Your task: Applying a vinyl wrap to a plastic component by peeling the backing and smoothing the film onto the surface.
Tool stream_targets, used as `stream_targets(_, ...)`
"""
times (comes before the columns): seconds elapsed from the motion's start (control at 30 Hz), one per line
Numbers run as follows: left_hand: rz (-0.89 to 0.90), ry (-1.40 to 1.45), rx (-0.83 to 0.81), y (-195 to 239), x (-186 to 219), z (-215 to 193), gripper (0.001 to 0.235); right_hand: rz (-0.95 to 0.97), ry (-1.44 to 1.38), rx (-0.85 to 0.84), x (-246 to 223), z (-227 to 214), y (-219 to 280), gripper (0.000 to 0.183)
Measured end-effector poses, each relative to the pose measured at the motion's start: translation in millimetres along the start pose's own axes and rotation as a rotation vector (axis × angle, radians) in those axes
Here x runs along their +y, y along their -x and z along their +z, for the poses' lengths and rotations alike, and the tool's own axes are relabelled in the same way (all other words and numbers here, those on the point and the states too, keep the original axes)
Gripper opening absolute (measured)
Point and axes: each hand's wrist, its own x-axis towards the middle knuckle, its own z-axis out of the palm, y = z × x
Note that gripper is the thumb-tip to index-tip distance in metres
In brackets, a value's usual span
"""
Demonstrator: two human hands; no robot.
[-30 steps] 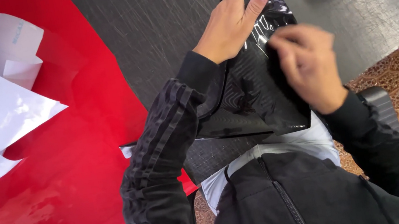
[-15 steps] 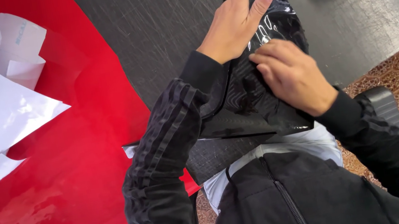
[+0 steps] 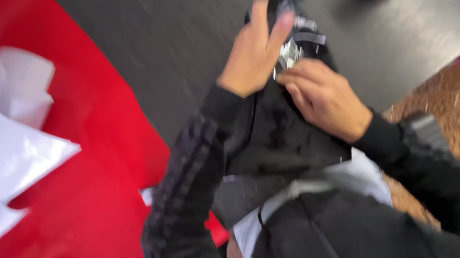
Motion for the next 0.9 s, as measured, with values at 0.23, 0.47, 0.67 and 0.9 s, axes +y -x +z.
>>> stream_targets(0.23,-0.031,0.024,-0.09,-6.1,-4.9,-13.9,0.06,0.081,0.077,0.138,34.0,16.8,4.8,0.02)
stream_targets(0.47,-0.053,0.012,-0.077,-1.9,1.3,-14.5,0.063,-0.003,0.019,0.152,25.9,19.9,-3.7,0.019)
stream_targets(0.67,-0.038,0.038,-0.053,1.0,2.1,-12.6,0.067,0.161,0.023,0.161,40.2,16.6,8.0,0.022)
stream_targets(0.9,-0.031,0.043,-0.045,2.0,3.5,-13.1,0.066,0.221,0.085,0.239,43.3,18.6,10.6,0.022)
